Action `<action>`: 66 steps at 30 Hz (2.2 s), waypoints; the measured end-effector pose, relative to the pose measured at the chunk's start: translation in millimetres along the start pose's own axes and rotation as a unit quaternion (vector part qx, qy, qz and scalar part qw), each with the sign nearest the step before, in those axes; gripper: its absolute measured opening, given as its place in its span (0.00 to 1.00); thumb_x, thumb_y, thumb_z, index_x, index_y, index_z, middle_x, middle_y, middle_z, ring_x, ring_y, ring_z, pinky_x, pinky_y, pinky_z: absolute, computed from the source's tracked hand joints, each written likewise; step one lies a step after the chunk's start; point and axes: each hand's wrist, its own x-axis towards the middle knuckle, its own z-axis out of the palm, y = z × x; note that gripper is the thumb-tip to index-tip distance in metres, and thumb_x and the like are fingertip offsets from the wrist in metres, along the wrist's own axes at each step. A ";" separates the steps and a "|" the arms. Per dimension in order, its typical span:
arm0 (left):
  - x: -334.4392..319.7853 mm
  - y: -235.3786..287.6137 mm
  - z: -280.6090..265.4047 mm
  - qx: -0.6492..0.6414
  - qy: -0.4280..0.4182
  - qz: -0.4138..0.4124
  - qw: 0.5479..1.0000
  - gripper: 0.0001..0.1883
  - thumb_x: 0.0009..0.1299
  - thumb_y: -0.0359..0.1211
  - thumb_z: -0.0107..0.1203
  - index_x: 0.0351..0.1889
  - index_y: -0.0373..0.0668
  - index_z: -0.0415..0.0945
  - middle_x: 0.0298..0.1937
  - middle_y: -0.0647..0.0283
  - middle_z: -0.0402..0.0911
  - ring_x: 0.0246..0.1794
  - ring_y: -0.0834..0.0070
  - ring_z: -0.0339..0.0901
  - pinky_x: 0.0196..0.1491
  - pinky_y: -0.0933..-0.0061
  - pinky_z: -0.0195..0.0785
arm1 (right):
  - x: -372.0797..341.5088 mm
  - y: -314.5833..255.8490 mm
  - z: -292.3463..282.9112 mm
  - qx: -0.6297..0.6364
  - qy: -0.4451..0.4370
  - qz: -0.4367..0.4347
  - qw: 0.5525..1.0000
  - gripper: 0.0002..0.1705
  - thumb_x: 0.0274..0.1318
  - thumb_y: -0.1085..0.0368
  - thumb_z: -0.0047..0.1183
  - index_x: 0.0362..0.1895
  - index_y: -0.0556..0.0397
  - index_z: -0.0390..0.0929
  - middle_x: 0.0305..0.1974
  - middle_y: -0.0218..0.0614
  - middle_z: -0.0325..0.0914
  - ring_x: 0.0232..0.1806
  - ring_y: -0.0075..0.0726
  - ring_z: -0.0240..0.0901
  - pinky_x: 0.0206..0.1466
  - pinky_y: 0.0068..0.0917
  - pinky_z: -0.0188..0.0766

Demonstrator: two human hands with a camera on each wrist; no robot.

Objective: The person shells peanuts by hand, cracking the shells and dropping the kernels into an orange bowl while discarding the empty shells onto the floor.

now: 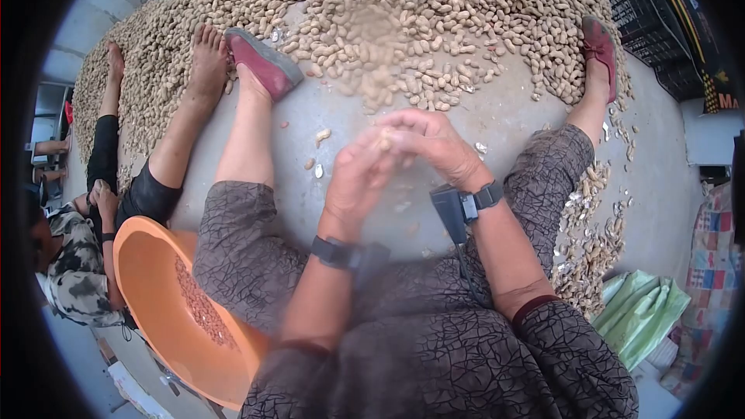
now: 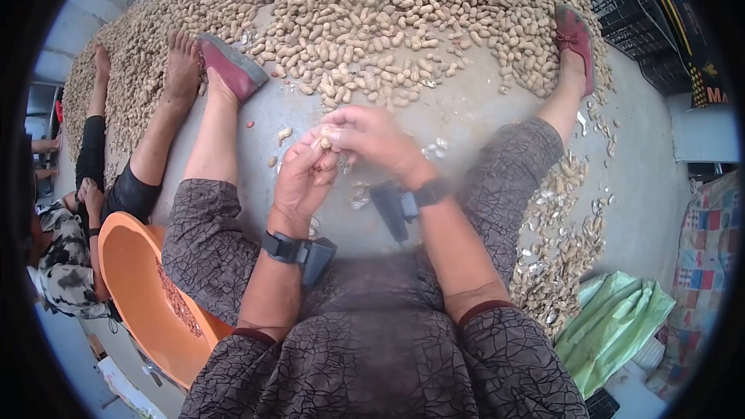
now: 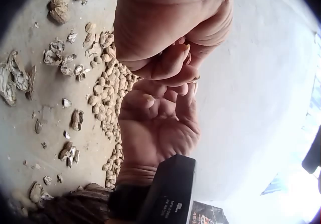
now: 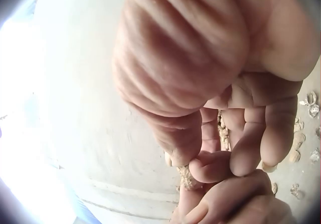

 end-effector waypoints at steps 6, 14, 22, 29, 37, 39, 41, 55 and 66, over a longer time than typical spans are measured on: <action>0.4 1.1 15.6 0.105 0.040 0.040 0.993 0.18 0.68 0.33 0.52 0.54 0.35 0.72 0.25 0.74 0.70 0.22 0.89 0.61 0.25 0.88 0.52 | 3.1 7.0 1.2 0.056 -0.023 -0.015 0.998 0.16 0.55 0.61 0.55 0.44 0.57 0.75 0.32 0.29 0.77 0.31 0.17 0.72 0.30 0.15 0.65; 1.1 -3.8 8.4 0.210 0.083 0.038 0.973 0.15 0.67 0.31 0.52 0.51 0.36 0.76 0.32 0.72 0.75 0.27 0.88 0.66 0.30 0.87 0.58 | 5.4 9.0 4.2 0.069 -0.023 -0.005 0.997 0.15 0.54 0.62 0.52 0.42 0.58 0.77 0.30 0.29 0.78 0.26 0.18 0.73 0.30 0.14 0.65; -0.8 -4.3 14.3 0.167 0.056 0.064 0.982 0.19 0.67 0.27 0.44 0.55 0.26 0.69 0.28 0.66 0.71 0.24 0.84 0.61 0.31 0.85 0.57 | 1.8 -5.4 8.8 0.132 0.002 0.019 0.991 0.16 0.53 0.63 0.52 0.40 0.64 0.77 0.27 0.33 0.78 0.24 0.19 0.73 0.25 0.13 0.62; 1.6 -3.2 18.9 0.131 0.064 0.044 0.988 0.20 0.68 0.28 0.45 0.56 0.26 0.67 0.29 0.67 0.71 0.24 0.85 0.60 0.35 0.83 0.59 | 6.1 -3.1 4.7 0.144 0.006 0.023 0.989 0.20 0.51 0.65 0.55 0.44 0.69 0.76 0.38 0.45 0.79 0.34 0.29 0.76 0.32 0.23 0.75; 7.1 -2.3 21.7 0.125 0.117 0.046 0.984 0.23 0.67 0.27 0.44 0.60 0.26 0.63 0.43 0.58 0.77 0.23 0.86 0.60 0.36 0.78 0.64 | 6.9 2.1 5.5 0.077 0.007 0.014 0.997 0.09 0.56 0.63 0.53 0.35 0.57 0.75 0.26 0.30 0.78 0.24 0.19 0.74 0.28 0.13 0.63; 6.2 -1.9 15.4 0.148 0.078 0.049 0.985 0.24 0.67 0.27 0.43 0.60 0.26 0.62 0.48 0.54 0.77 0.22 0.86 0.60 0.36 0.78 0.65 | 6.4 1.6 7.0 0.101 0.003 0.023 0.995 0.09 0.56 0.63 0.53 0.35 0.57 0.75 0.26 0.30 0.78 0.23 0.19 0.74 0.27 0.13 0.63; 4.2 1.2 14.7 0.143 0.069 0.039 0.987 0.24 0.67 0.27 0.43 0.61 0.26 0.61 0.49 0.54 0.76 0.22 0.85 0.60 0.36 0.78 0.64 | 4.6 0.7 8.3 0.125 0.000 0.033 0.992 0.09 0.56 0.63 0.53 0.35 0.57 0.75 0.26 0.31 0.78 0.22 0.20 0.73 0.27 0.12 0.62; 3.5 -3.0 21.3 0.013 0.057 0.010 0.998 0.20 0.70 0.32 0.45 0.56 0.27 0.64 0.22 0.72 0.64 0.21 0.85 0.58 0.28 0.86 0.57 | 3.0 1.3 8.4 0.110 0.022 0.063 0.992 0.10 0.55 0.62 0.55 0.32 0.57 0.76 0.23 0.31 0.77 0.24 0.17 0.71 0.26 0.13 0.61; 8.1 -5.6 10.8 -0.014 0.106 0.026 0.994 0.17 0.69 0.31 0.49 0.54 0.33 0.70 0.41 0.63 0.77 0.36 0.83 0.73 0.38 0.83 0.68 | 0.9 -8.5 5.3 0.012 0.074 0.053 0.996 0.14 0.54 0.58 0.55 0.34 0.57 0.79 0.29 0.28 0.78 0.30 0.17 0.72 0.34 0.15 0.67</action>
